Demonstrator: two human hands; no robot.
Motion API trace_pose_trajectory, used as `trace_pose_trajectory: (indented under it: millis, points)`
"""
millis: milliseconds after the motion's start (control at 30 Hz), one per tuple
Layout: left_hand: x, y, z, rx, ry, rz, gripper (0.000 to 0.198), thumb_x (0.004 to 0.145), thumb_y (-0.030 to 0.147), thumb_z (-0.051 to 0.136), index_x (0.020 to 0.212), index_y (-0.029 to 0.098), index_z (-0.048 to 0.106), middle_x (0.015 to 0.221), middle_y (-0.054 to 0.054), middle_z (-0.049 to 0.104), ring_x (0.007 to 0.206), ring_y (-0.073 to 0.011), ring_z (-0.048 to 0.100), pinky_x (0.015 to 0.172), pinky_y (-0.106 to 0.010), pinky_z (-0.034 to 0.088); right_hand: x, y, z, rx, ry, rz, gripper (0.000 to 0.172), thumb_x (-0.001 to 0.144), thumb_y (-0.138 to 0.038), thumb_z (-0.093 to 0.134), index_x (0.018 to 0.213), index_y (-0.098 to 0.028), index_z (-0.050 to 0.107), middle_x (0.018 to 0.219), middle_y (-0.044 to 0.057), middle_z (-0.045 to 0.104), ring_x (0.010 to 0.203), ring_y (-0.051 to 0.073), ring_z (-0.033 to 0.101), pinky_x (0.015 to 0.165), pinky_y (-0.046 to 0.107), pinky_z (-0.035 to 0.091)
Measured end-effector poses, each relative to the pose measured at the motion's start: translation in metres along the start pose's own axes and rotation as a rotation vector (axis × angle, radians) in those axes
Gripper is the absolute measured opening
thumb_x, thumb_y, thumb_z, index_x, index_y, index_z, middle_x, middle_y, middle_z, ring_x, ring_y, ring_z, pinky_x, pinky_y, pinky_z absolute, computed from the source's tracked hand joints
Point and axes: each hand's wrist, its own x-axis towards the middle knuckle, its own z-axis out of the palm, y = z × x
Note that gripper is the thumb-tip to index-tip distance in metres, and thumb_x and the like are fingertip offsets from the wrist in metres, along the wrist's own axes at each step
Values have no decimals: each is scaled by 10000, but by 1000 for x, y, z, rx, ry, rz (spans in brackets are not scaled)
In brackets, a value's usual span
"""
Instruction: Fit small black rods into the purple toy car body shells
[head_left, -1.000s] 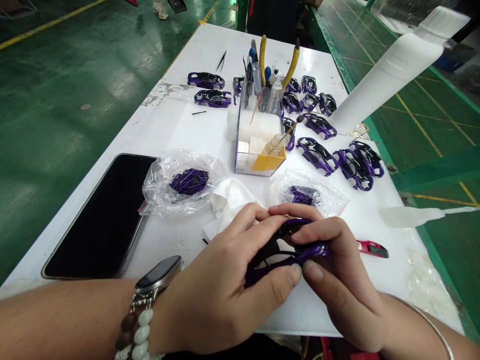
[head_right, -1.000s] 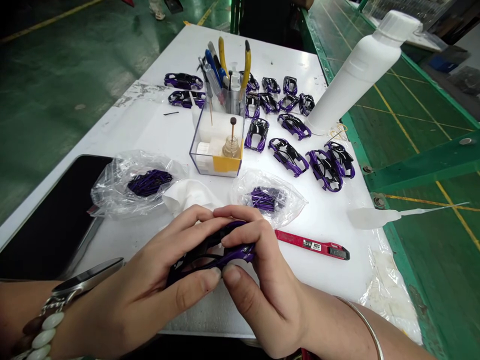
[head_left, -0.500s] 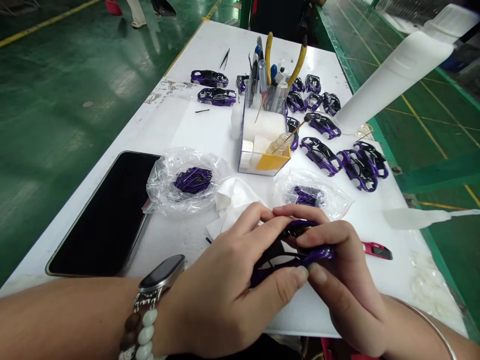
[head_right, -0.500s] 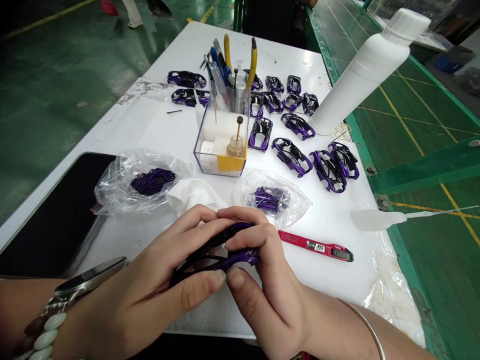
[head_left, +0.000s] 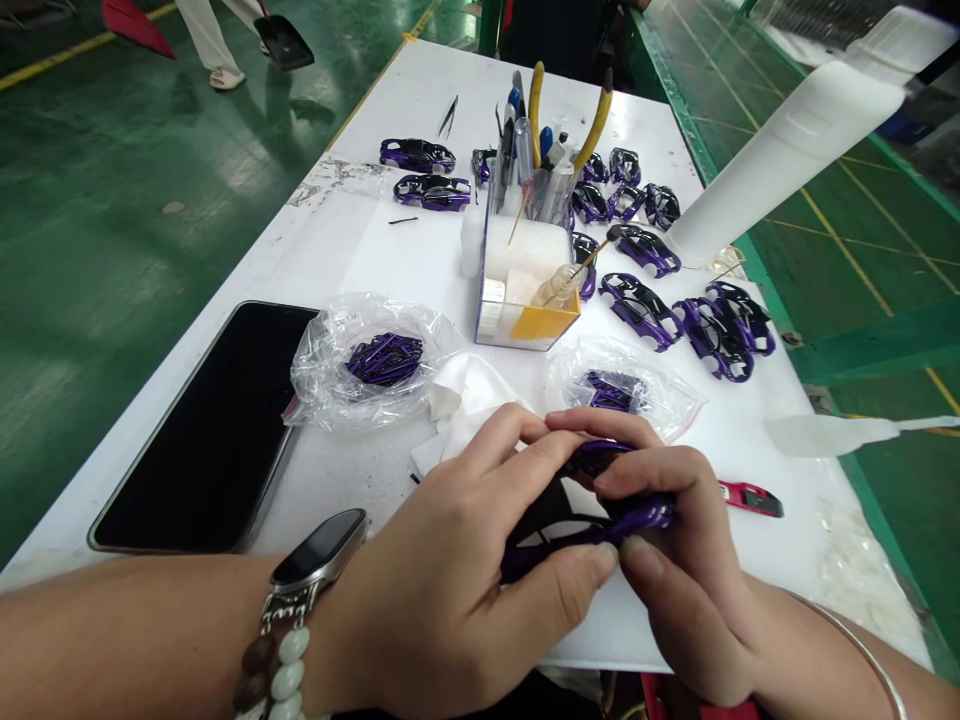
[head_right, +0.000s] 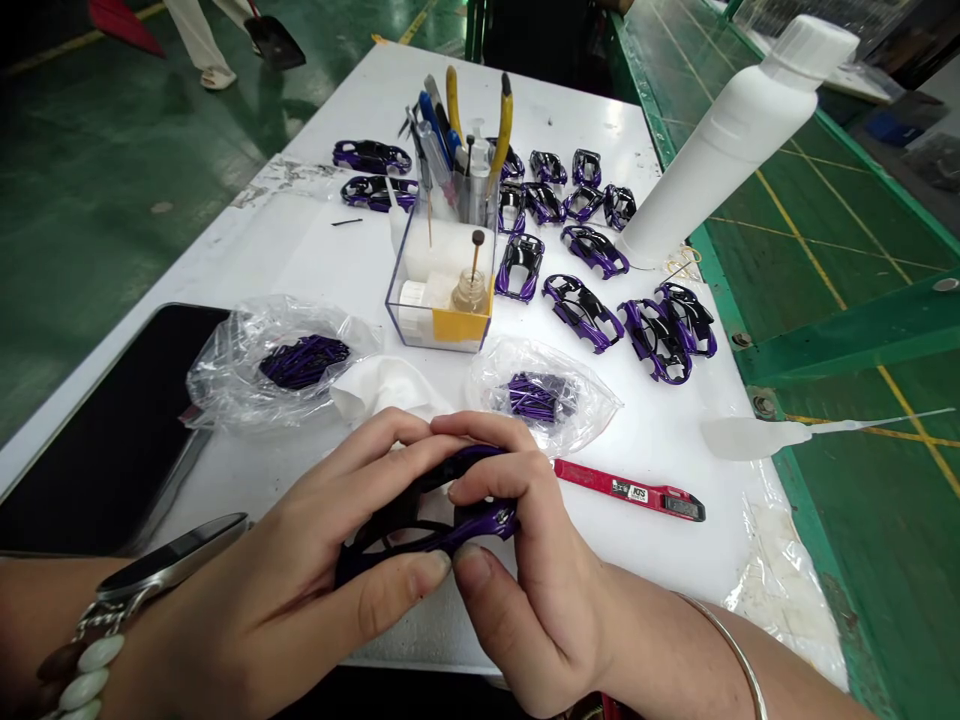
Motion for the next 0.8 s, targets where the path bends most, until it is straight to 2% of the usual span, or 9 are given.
trace_pose_trajectory:
  millis: [200, 333, 433, 567, 700, 800]
  points:
    - [-1, 2, 1, 50, 16, 25, 250, 929, 297, 558, 1125, 142, 575, 1097, -71, 522, 1033, -184, 577, 906, -281, 547, -2, -2, 0, -16, -5, -17, 331, 903, -188, 505, 1206, -282, 412, 1448, 72, 389, 1339, 276, 421, 1027, 449, 450]
    - [-4, 2, 4, 112, 60, 93, 267, 924, 283, 542, 1124, 116, 601, 1095, -103, 569, 986, -210, 613, 861, -326, 569, -2, -5, 0, -55, 30, -67, 277, 926, -228, 510, 1187, -279, 432, 1447, 58, 408, 1305, 258, 461, 1039, 425, 448]
    - [-7, 0, 9, 217, 123, 204, 351, 939, 300, 507, 1230, 108, 558, 1147, -135, 615, 991, -238, 646, 816, -342, 575, -3, -4, 1, -82, 46, -105, 240, 949, -259, 524, 1181, -287, 464, 1454, 37, 414, 1299, 233, 477, 989, 362, 504]
    - [-11, -6, 13, 346, 212, 353, 374, 941, 299, 460, 1268, 120, 488, 1159, -149, 646, 947, -240, 667, 758, -325, 561, -6, -1, 4, -40, 51, -178, 322, 930, -313, 569, 1242, -292, 492, 1494, 29, 408, 1311, 251, 479, 952, 362, 542]
    - [-12, -7, 11, 377, 189, 405, 413, 927, 288, 471, 1299, 109, 448, 1151, -159, 654, 958, -246, 668, 775, -312, 558, -8, 0, 6, -69, 103, -217, 318, 921, -277, 564, 1233, -286, 503, 1486, 33, 428, 1290, 251, 499, 1022, 402, 506]
    - [-13, -8, 10, 373, 183, 403, 429, 912, 286, 480, 1314, 141, 441, 1151, -140, 656, 956, -249, 663, 793, -323, 561, -8, 0, 5, -99, 86, -208, 303, 924, -271, 557, 1221, -283, 501, 1482, 44, 429, 1294, 264, 499, 1026, 427, 511]
